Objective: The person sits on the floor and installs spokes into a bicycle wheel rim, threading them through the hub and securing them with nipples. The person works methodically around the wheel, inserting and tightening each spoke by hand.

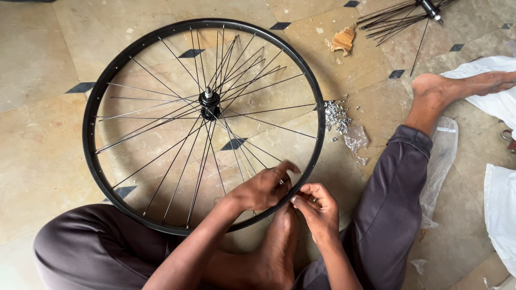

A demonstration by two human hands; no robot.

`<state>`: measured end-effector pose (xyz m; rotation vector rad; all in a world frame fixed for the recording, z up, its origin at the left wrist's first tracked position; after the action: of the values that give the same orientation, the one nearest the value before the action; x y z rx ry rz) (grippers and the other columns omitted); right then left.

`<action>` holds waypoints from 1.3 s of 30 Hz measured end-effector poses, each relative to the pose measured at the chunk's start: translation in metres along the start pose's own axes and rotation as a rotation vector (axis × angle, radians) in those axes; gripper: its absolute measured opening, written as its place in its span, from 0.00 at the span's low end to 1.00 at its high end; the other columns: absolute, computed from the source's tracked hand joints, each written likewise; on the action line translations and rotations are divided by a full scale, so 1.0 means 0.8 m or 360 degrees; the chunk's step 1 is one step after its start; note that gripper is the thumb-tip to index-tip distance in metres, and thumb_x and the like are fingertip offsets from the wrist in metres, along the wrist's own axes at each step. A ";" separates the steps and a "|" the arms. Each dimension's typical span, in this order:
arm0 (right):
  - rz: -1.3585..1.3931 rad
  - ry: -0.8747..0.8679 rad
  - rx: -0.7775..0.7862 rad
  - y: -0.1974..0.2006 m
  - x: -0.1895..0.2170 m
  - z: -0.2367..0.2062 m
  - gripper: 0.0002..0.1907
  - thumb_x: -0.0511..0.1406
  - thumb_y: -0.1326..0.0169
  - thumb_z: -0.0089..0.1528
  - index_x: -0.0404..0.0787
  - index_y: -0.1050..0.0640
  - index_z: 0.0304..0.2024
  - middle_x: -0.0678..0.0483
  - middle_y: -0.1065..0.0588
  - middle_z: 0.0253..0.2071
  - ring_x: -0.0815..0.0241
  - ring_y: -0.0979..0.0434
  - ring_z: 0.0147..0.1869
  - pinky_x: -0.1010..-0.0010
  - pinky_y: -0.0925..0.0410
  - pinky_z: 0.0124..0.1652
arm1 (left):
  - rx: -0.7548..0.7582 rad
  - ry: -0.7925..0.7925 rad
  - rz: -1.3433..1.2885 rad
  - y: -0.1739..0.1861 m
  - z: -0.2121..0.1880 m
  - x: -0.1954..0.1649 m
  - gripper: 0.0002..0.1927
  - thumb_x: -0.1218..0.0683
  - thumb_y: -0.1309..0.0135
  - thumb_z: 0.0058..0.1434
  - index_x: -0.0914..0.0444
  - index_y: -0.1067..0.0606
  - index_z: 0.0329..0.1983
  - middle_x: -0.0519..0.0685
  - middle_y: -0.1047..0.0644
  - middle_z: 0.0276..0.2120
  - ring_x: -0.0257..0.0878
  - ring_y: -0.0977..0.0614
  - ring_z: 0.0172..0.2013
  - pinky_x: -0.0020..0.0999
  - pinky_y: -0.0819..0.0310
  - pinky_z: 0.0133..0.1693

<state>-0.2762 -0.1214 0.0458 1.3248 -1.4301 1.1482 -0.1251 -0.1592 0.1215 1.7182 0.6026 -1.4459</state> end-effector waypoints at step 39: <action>-0.0133 -0.0075 0.0055 -0.003 -0.010 0.003 0.09 0.21 0.42 0.59 0.32 0.23 0.42 0.54 0.23 0.38 0.68 0.23 0.42 0.77 0.27 0.44 | -0.0040 0.0098 0.0100 0.001 -0.002 0.010 0.14 0.57 0.50 0.67 0.64 0.33 0.54 0.56 0.19 0.34 0.52 0.14 0.39 0.46 0.23 0.40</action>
<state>-0.2736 -0.1218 0.0380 1.4307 -1.3805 1.0982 -0.1216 -0.1591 0.1141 1.7521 0.5919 -1.3410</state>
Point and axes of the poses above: each hand's wrist, its own z-axis towards the middle knuckle, its own y-axis out of the back of the hand, x = y × z, the point moved 10 cm from there along z, towards the middle knuckle
